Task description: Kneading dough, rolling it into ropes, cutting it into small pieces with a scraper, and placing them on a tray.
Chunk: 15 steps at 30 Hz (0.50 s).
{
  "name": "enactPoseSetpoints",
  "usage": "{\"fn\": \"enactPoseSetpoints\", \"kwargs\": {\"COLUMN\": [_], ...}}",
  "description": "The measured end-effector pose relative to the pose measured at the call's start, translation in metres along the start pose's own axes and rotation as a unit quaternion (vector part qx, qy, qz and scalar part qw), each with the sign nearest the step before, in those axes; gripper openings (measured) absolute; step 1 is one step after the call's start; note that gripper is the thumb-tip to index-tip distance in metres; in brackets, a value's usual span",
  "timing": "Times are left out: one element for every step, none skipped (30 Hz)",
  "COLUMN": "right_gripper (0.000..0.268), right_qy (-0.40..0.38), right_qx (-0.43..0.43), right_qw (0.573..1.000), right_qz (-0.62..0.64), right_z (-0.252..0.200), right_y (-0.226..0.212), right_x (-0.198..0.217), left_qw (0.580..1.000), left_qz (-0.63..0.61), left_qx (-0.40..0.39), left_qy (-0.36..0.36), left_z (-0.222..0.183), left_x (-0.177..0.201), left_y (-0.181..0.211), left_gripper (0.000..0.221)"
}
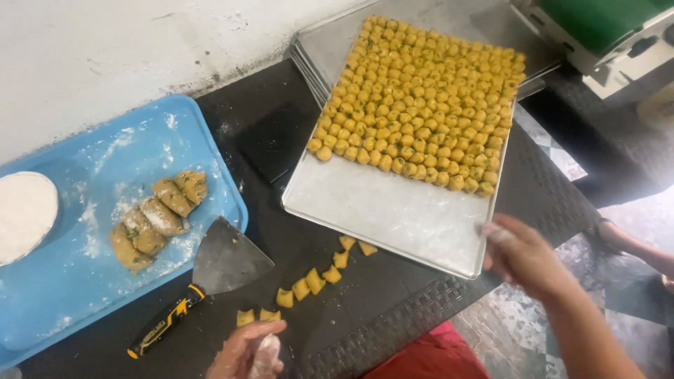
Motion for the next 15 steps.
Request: {"fn": "enactPoseSetpoints", "kwargs": {"right_gripper": [0.032, 0.029, 0.029, 0.025, 0.021, 0.021, 0.023, 0.03, 0.03, 0.027, 0.025, 0.025, 0.021, 0.019, 0.019], "right_qy": [-0.042, -0.084, -0.084, -0.1, -0.116, -0.117, -0.133, -0.15, -0.149, -0.132, -0.117, -0.117, -0.125, -0.132, -0.137], "right_qx": [0.02, 0.039, 0.041, 0.055, 0.068, 0.069, 0.104, 0.138, 0.139, 0.12, 0.101, 0.103, 0.138, 0.172, 0.171], "right_qw": [0.996, 0.984, 0.984, 0.975, 0.963, 0.964, 0.952, 0.937, 0.938, 0.937, 0.935, 0.935, 0.929, 0.922, 0.922], "right_qz": [0.076, 0.151, 0.149, 0.191, 0.232, 0.23, 0.257, 0.283, 0.281, 0.301, 0.32, 0.319, 0.32, 0.321, 0.32], "right_z": [0.013, 0.024, 0.026, 0.027, 0.028, 0.032, 0.035, 0.036, 0.04, 0.044, 0.049, 0.061, 0.073, 0.084, 0.094], "right_y": [0.012, 0.023, 0.018, 0.013, 0.009, 0.003, -0.004, -0.012, -0.021, -0.026, -0.032, -0.036, -0.044, -0.052, -0.058], "right_x": [-0.009, -0.018, -0.025, -0.034, -0.043, -0.051, -0.061, -0.07, -0.078, -0.085, -0.093, -0.096, -0.101, -0.105, -0.105], "left_qw": [0.996, 0.983, 0.983, 0.972, 0.957, 0.957, 0.969, 0.979, 0.979, 0.994, 0.991, 0.992, 0.992, 0.987, 0.987], "left_qz": [0.029, 0.057, 0.056, 0.077, 0.097, 0.095, 0.078, 0.061, 0.059, 0.004, -0.051, -0.051, -0.019, 0.013, 0.011], "left_qx": [0.036, 0.073, 0.071, 0.058, 0.047, 0.045, 0.01, -0.024, -0.026, 0.047, 0.121, 0.118, 0.111, 0.104, 0.104], "left_qy": [0.08, 0.159, 0.16, 0.215, 0.27, 0.271, 0.233, 0.195, 0.194, 0.102, 0.011, 0.011, 0.065, 0.119, 0.123], "left_z": [-0.002, -0.006, -0.004, -0.008, -0.012, -0.014, -0.013, -0.012, -0.01, -0.002, 0.002, -0.001, -0.01, -0.019, -0.024], "left_x": [-0.01, -0.02, -0.035, -0.043, -0.053, -0.048, -0.048, -0.048, -0.024, -0.011, 0.0, -0.005, -0.002, 0.0, 0.004], "left_y": [0.015, 0.032, 0.04, 0.051, 0.061, 0.056, 0.052, 0.049, 0.034, 0.006, -0.021, -0.027, -0.033, -0.038, -0.054], "left_gripper": [0.051, 0.048, 0.048, 0.033, 0.03, 0.03, 0.032, 0.035, 0.035, 0.048, 0.07, 0.07, 0.059, 0.051, 0.051]}}
Point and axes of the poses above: each hand's wrist, its own z-axis towards the middle knuckle, its own x-axis out of the back of the hand, y = z × x, the point moved 7 cm from there along z, towards the middle knuckle, and after that the axes turned 15 degrees about -y, right-handed, at the moved point
